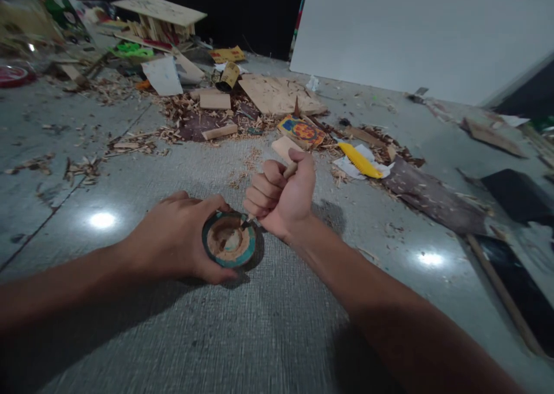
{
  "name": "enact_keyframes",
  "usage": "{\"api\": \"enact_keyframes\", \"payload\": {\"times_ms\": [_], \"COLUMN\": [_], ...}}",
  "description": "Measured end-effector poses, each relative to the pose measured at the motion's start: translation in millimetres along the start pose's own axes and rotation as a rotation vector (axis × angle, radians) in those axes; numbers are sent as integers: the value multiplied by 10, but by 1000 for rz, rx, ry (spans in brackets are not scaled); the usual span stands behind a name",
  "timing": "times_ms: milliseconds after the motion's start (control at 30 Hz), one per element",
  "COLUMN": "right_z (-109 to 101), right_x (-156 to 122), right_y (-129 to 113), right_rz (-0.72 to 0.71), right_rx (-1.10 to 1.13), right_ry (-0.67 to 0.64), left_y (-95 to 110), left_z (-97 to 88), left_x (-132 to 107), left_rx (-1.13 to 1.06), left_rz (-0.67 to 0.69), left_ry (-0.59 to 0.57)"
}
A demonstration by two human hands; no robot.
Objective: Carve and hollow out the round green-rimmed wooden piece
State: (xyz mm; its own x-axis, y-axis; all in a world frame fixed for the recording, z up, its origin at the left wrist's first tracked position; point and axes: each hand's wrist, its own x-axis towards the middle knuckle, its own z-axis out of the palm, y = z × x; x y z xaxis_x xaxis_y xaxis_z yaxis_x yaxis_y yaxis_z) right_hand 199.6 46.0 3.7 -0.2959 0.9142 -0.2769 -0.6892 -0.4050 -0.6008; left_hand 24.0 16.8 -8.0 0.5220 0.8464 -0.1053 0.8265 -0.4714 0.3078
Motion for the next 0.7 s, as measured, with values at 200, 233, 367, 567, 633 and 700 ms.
{"api": "enact_keyframes", "payload": {"times_ms": [200, 233, 367, 567, 633, 700], "right_z": [-104, -102, -29, 157, 194, 211], "right_x": [79, 84, 34, -163, -206, -228], "right_y": [27, 31, 5, -86, -69, -35], "right_rz": [59, 60, -5, -125, -155, -185], "right_rx": [139, 160, 66, -397, -508, -575], "right_ry": [92, 118, 46, -249, -298, -333], "left_y": [-3, -4, -8, -21, -20, -14], "left_z": [31, 36, 43, 31, 33, 38], "left_x": [-6, -9, -24, -32, -30, -26], "left_rx": [-3, -3, 15, -30, -48, -56], "left_rz": [17, 21, 21, 30, 21, 9], "left_ry": [21, 25, 32, 35, 37, 49]}}
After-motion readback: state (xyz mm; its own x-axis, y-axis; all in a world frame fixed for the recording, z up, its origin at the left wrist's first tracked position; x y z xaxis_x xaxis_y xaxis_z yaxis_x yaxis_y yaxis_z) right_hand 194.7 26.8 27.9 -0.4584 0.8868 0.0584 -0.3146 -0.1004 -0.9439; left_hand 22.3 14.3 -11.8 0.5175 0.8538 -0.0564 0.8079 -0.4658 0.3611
